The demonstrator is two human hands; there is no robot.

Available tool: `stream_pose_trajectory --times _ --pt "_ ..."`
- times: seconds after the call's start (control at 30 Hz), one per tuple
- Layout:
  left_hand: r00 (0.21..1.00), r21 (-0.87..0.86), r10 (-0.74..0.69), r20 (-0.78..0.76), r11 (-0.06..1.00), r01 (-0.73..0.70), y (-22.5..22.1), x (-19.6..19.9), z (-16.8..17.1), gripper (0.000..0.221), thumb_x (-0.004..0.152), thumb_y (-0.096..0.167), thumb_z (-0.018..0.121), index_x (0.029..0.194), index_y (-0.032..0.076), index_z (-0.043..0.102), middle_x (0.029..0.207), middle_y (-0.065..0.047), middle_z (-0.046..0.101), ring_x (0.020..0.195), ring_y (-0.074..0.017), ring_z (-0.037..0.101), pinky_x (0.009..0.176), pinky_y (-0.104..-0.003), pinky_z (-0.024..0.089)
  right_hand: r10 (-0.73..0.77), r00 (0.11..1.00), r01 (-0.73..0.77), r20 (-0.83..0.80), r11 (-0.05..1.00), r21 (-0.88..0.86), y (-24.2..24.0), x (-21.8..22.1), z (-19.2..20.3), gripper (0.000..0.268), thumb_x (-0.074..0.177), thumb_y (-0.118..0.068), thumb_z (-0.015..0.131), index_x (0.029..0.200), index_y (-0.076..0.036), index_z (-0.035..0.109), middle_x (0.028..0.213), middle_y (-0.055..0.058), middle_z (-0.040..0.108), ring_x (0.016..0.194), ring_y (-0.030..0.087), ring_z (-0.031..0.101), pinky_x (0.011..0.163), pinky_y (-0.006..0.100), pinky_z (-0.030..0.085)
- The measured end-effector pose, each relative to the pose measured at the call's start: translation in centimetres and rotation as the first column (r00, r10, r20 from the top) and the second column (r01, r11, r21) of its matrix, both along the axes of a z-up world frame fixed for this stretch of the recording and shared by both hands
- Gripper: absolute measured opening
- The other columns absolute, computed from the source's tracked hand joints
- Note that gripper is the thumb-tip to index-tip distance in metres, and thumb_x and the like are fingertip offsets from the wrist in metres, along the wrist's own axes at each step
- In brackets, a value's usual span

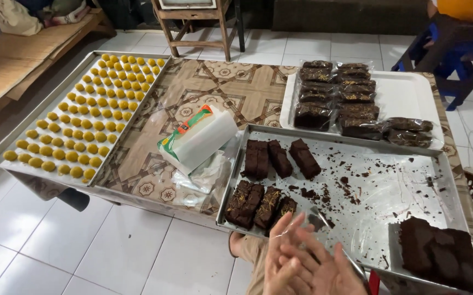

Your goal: The person is individually wrapping brownie slices in plastic bags at a low table.

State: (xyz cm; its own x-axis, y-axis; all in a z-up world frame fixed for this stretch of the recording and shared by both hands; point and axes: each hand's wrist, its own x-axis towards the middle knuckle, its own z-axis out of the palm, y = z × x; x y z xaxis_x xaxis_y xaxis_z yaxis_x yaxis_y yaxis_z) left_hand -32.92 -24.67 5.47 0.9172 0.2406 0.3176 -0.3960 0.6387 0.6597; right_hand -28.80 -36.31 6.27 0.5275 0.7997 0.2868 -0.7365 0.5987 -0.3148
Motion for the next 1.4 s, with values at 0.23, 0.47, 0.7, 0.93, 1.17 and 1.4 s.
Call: stream_pose_trajectory --times 0.23,0.47,0.7,0.93,1.17,1.4 --pt "0.91 -0.179 0.202 -0.361 0.943 -0.281 1.7 -0.6 0.2 0.039 0.103 0.028 0.029 0.103 0.002 0.058 0.145 -0.028 0.059 0.127 -0.0365 0.064 0.095 -0.046 0.062 -0.04 0.93 0.203 0.366 0.885 -0.419 0.6 -0.4 -3.6 0.049 0.101 -0.014 0.043 0.14 0.016 0.041 0.133 0.034 0.063 0.121 0.036 0.067 0.104 0.047 0.057" --pt "0.902 -0.339 0.209 -0.377 0.875 -0.345 3.4 -1.5 -1.9 0.041 0.101 0.044 0.038 0.1 0.008 0.058 0.14 -0.027 0.062 0.116 -0.0426 0.066 0.097 -0.063 0.057 -0.091 0.094 0.887 0.991 0.46 -0.042 3.2 -0.6 -8.9 0.054 0.088 -0.027 0.073 0.134 -0.002 0.06 0.134 0.017 0.071 0.128 0.026 0.069 0.116 0.049 0.048" --pt "0.849 -0.194 0.342 -0.404 0.875 -0.444 4.9 -2.0 -1.1 0.035 0.102 0.032 0.037 0.101 0.007 0.062 0.139 -0.027 0.066 0.093 -0.036 0.078 0.078 -0.051 0.07 -0.038 0.532 0.63 0.846 0.685 -0.366 5.2 -3.0 -0.9 0.044 0.096 -0.01 0.047 0.139 -0.001 0.054 0.159 0.021 0.039 0.149 0.036 0.038 0.12 0.058 0.032" --pt "0.717 -0.264 0.42 -0.556 0.729 -0.631 8.5 -2.4 0.2 0.041 0.106 0.035 0.031 0.101 0.004 0.057 0.131 -0.029 0.07 0.1 -0.0378 0.073 0.086 -0.056 0.062 0.007 0.673 0.639 0.739 0.499 -0.586 0.3 -0.1 0.4 0.03 0.075 0.011 0.066 0.09 -0.005 0.087 0.09 0.015 0.091 0.084 0.023 0.085 0.079 0.038 0.072" --pt "0.714 -0.295 0.454 -0.533 0.691 -0.66 9.8 -2.8 -0.6 0.037 0.108 0.032 0.033 0.1 0.005 0.057 0.134 -0.03 0.068 0.087 -0.0401 0.07 0.088 -0.056 0.057 0.409 0.108 0.943 0.906 0.247 -0.223 1.8 10.7 -1.6 0.061 0.076 0.001 0.067 0.135 -0.015 0.057 0.134 0.002 0.064 0.123 0.019 0.059 0.108 0.042 0.048" --pt "0.742 -0.31 0.474 -0.474 0.699 -0.644 10.7 -2.9 -1.8 0.038 0.108 0.034 0.033 0.101 0.004 0.055 0.133 -0.035 0.065 0.085 -0.0414 0.071 0.079 -0.054 0.058 0.683 0.136 0.879 0.717 0.251 -0.406 3.4 14.2 -4.0 0.069 0.066 0.009 0.056 0.129 -0.019 0.057 0.137 -0.001 0.058 0.131 0.022 0.052 0.12 0.051 0.037"
